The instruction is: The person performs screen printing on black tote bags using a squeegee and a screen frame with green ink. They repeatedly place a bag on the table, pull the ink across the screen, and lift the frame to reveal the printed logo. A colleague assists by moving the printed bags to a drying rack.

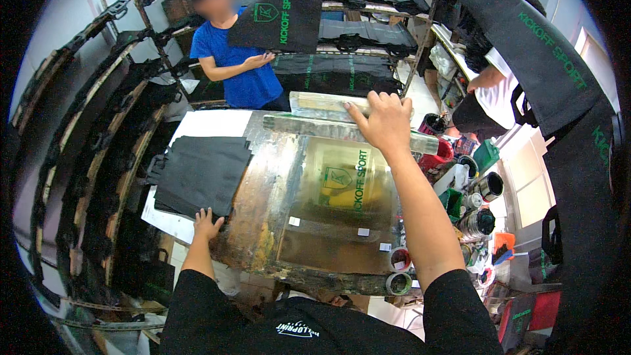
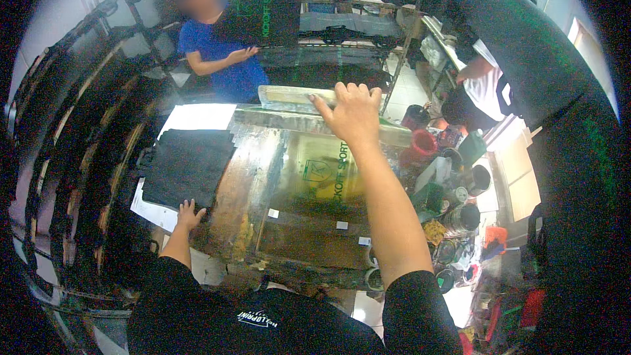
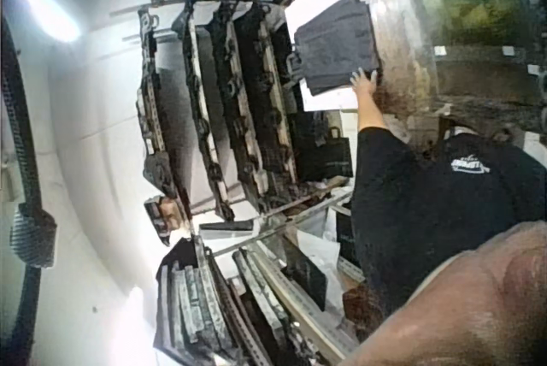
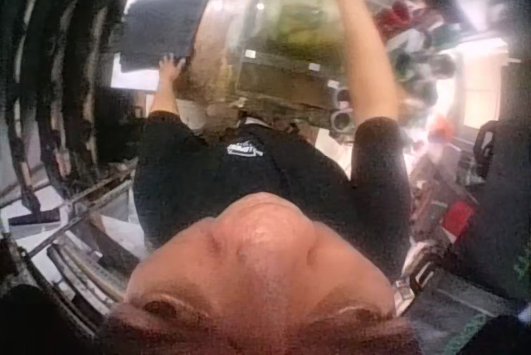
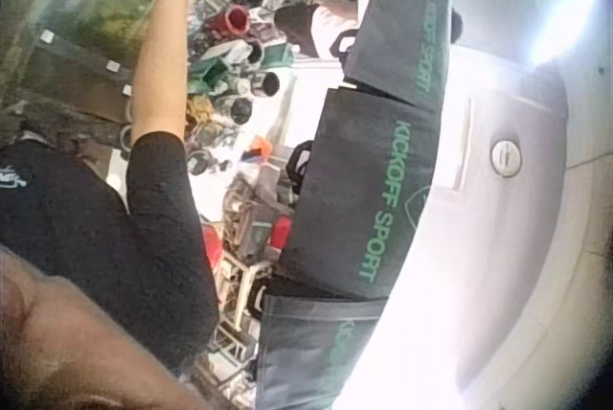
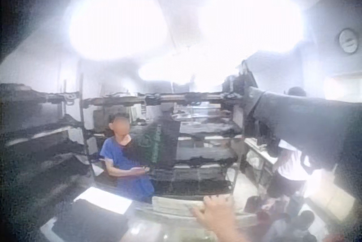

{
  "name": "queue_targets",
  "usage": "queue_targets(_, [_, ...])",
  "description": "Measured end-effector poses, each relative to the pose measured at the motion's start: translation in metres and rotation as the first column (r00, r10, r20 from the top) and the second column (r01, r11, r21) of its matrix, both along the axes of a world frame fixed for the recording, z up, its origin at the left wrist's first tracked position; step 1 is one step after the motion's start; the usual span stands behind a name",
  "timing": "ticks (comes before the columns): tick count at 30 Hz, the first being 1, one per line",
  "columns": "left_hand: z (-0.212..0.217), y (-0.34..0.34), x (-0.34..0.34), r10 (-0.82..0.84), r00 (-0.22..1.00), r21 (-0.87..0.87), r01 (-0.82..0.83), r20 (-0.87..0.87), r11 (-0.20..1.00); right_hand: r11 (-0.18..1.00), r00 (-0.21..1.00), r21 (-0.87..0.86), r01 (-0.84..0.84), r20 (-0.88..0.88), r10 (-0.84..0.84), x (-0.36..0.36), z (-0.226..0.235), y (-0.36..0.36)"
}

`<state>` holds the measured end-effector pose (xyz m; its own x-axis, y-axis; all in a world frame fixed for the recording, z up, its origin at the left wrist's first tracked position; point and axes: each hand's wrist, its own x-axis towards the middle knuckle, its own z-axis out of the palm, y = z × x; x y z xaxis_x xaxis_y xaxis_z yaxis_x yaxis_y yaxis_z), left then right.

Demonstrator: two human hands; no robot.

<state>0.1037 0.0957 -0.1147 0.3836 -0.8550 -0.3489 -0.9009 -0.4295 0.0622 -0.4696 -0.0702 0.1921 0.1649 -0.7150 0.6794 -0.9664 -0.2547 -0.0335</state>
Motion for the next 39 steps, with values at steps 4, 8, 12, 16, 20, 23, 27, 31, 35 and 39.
queue_targets(4, [-0.015, 0.014, 0.004, 0.042, 0.999, -0.065, -0.04, 0.034, 0.997, 0.996, 0.998, -0.076, -0.037, 0.044, 0.04, -0.005, 0.004, -0.004])
queue_targets(8, [-0.016, -0.002, 0.013, 0.078, 0.997, -0.113, -0.076, 0.015, 0.991, 0.998, 0.999, -0.062, -0.034, 0.025, 0.036, -0.004, 0.004, -0.012])
queue_targets(12, [-0.019, -0.018, 0.005, 0.061, 0.996, -0.053, -0.058, 0.068, 0.997, 0.999, 0.999, -0.038, -0.037, 0.026, 0.038, -0.006, 0.013, -0.023])
queue_targets(16, [-0.036, -0.014, -0.007, 0.107, 0.99, -0.164, -0.091, 0.088, 0.982, 0.999, 0.999, -0.001, -0.035, 0.021, 0.035, -0.007, 0.018, -0.029])
queue_targets(20, [-0.055, -0.006, -0.011, 0.105, 0.983, -0.236, -0.067, 0.153, 0.969, 0.999, 0.999, 0.015, -0.034, 0.015, 0.034, -0.005, 0.025, -0.037])
queue_targets(23, [-0.074, 0.002, -0.005, 0.082, 0.98, -0.343, -0.016, 0.179, 0.939, 0.999, 1.0, 0.044, -0.027, 0.01, 0.027, -0.005, 0.029, -0.036])
queue_targets(27, [-0.087, -0.012, 0.005, 0.138, 0.985, -0.405, -0.083, 0.108, 0.911, 1.0, 1.0, 0.018, 0.001, -0.008, -0.001, -0.006, 0.022, -0.035])
queue_targets(31, [-0.055, -0.038, 0.066, 0.166, 0.98, -0.326, -0.193, -0.109, 0.926, 1.0, 0.999, -0.015, -0.024, 0.047, 0.025, -0.004, 0.018, -0.028])
queue_targets(35, [0.042, -0.077, -0.005, -0.05, 0.994, -0.33, 0.078, 0.094, 0.941, 0.991, 0.999, -0.124, -0.05, 0.016, 0.052, -0.007, 0.0, -0.014])
queue_targets(39, [0.063, -0.109, -0.122, -0.268, 0.963, -0.344, 0.256, 0.013, 0.904, 0.995, 1.0, -0.097, -0.026, 0.004, 0.027, -0.012, -0.004, -0.016])
